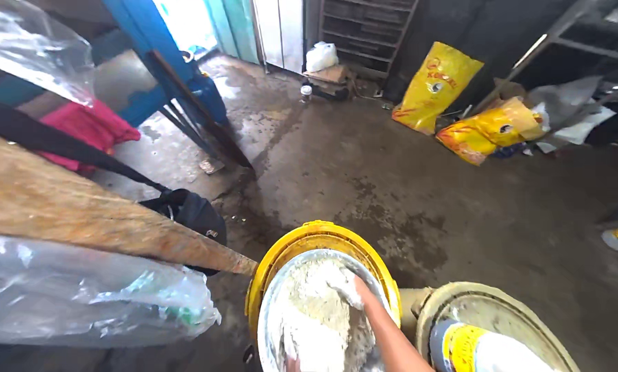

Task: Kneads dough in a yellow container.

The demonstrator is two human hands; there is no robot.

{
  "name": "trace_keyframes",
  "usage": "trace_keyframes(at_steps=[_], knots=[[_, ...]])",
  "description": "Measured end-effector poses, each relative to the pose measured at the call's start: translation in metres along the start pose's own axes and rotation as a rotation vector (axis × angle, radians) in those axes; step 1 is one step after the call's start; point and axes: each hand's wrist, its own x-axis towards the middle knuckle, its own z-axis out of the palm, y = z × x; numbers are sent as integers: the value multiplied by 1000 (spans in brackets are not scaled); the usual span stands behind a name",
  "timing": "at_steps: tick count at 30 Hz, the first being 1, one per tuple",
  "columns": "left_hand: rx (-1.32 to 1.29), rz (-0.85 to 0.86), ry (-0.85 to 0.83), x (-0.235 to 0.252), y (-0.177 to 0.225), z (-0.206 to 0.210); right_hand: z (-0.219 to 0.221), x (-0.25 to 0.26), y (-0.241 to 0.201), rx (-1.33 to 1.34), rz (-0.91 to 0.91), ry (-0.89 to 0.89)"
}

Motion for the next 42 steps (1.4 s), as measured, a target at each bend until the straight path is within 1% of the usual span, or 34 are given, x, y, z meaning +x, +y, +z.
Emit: trace_keyframes(at_steps=[1,3,5,7,9,11,13,15,16,18,20,22,24,26,27,29,31,33,34,35,37,40,42], knots=[[-70,-36,31,4,-5,7,-2,-1,-1,53,-4,-48],[-124,-144,75,3,-6,15,3,-4,3,61,20,-127],[-226,-257,140,-2,-5,19,18,-8,14,47,72,-152],[-318,-324,162,-1,-9,19,28,-21,12,113,76,-154],[-348,-348,156,-3,-8,18,27,-35,-2,152,33,-208],[-381,-286,98,-10,-2,17,27,-36,-4,161,-76,-267],[-398,-278,107,-7,3,23,34,-35,-3,71,-153,-343],[-368,-295,132,1,4,34,47,-35,-4,-70,-125,-376],[-335,-308,120,2,4,37,54,-36,-4,-93,-74,-353],[-241,-260,55,-11,8,29,63,-36,-1,-16,14,-235],[-238,-218,-1,-24,16,18,65,-36,-2,26,74,-144],[-267,-246,-23,-18,16,19,61,-49,-10,14,56,-150],[-363,-268,-35,-6,18,24,66,-59,-6,-89,-26,-161],[-430,-215,-78,1,28,23,70,-63,1,-240,-40,-78],[-396,-139,-113,0,36,19,69,-67,2,-316,-4,-41],[-191,99,-211,3,40,6,65,-77,3,-384,82,40],[76,338,-288,10,45,-9,62,-96,3,-297,187,138],[458,497,-381,16,59,-24,73,-118,7,-176,297,212],[666,539,-443,22,69,-30,83,-127,10,-119,333,264],[838,572,-486,32,77,-32,96,-133,14,-57,341,353],[1017,597,-506,56,88,-31,121,-134,22,62,351,524],[1049,562,-533,94,99,-24,141,-113,28,325,474,612],[966,570,-570,110,96,-17,142,-97,33,558,528,675]])
